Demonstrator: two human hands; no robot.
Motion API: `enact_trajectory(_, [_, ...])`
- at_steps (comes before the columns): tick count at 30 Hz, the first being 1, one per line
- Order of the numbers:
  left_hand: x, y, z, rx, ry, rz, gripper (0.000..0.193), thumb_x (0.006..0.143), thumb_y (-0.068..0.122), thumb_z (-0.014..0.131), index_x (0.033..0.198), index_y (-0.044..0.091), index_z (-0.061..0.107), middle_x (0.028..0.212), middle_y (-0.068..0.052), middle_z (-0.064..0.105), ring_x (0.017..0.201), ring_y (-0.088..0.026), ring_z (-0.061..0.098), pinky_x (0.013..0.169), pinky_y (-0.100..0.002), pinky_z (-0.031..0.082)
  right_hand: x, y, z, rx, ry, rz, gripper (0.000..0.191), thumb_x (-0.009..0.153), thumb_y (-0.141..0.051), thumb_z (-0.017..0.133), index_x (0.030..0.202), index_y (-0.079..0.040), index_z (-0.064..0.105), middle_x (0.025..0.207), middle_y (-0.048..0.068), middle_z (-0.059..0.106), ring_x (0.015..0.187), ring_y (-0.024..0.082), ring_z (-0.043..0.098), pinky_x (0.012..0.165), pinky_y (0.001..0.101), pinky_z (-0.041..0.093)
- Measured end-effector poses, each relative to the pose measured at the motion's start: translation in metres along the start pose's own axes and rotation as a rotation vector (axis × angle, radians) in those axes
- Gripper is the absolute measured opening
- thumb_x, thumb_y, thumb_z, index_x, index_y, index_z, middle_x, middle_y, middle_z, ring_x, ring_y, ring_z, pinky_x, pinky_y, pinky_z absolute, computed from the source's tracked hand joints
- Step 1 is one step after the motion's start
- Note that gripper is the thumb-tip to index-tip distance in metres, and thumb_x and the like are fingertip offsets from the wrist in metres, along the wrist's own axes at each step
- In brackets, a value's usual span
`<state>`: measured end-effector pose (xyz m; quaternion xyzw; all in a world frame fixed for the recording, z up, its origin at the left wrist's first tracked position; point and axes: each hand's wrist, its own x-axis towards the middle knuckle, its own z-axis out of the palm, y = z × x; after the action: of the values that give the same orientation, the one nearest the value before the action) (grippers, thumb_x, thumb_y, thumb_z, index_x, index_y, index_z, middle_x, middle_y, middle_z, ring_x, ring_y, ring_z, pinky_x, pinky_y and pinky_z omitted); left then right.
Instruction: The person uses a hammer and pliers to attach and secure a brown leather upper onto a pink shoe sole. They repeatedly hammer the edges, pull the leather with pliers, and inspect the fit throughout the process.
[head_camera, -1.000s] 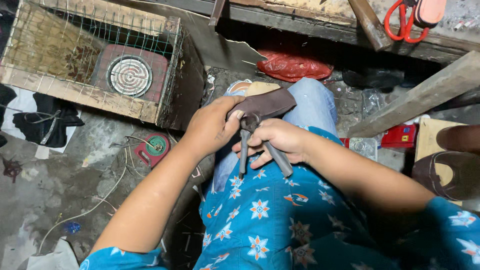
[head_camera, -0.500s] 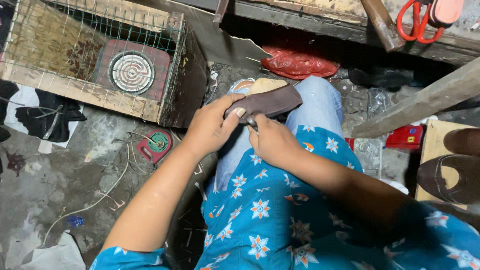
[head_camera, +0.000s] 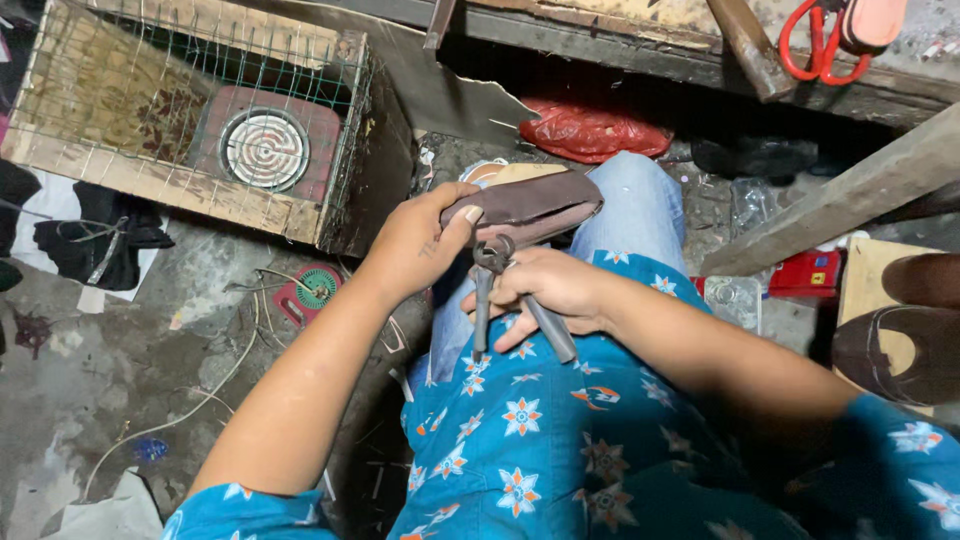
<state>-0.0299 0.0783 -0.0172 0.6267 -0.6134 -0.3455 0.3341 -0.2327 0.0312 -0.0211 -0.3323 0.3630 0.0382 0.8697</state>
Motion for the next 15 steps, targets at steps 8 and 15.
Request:
enact_trajectory(8, [-0.009, -0.001, 0.008, 0.133, 0.052, 0.163, 0.035, 0.099, 0.024, 0.062, 0.128, 0.005, 0.066, 0.114, -0.022, 0.072, 0.105, -0.040, 0.070, 0.089, -0.044, 0.055, 0.011, 0.005, -0.024, 0.084, -0.081, 0.025, 0.041, 0.087, -0.007, 0.052, 0.127, 0.005, 0.055, 0.125, 0.026, 0.068, 0.114, 0.037, 0.070, 0.083, 0.0498, 0.062])
enact_trajectory(15, [-0.018, 0.003, 0.007, 0.194, 0.026, 0.147, 0.038, 0.098, 0.026, 0.063, 0.130, 0.007, 0.065, 0.118, -0.020, 0.071, 0.106, -0.040, 0.068, 0.088, -0.046, 0.054, -0.013, 0.006, -0.004, -0.135, 0.177, -0.009, 0.026, 0.099, -0.015, 0.056, 0.123, -0.005, 0.057, 0.090, 0.019, 0.061, 0.074, 0.028, 0.058, 0.057, 0.0462, 0.051])
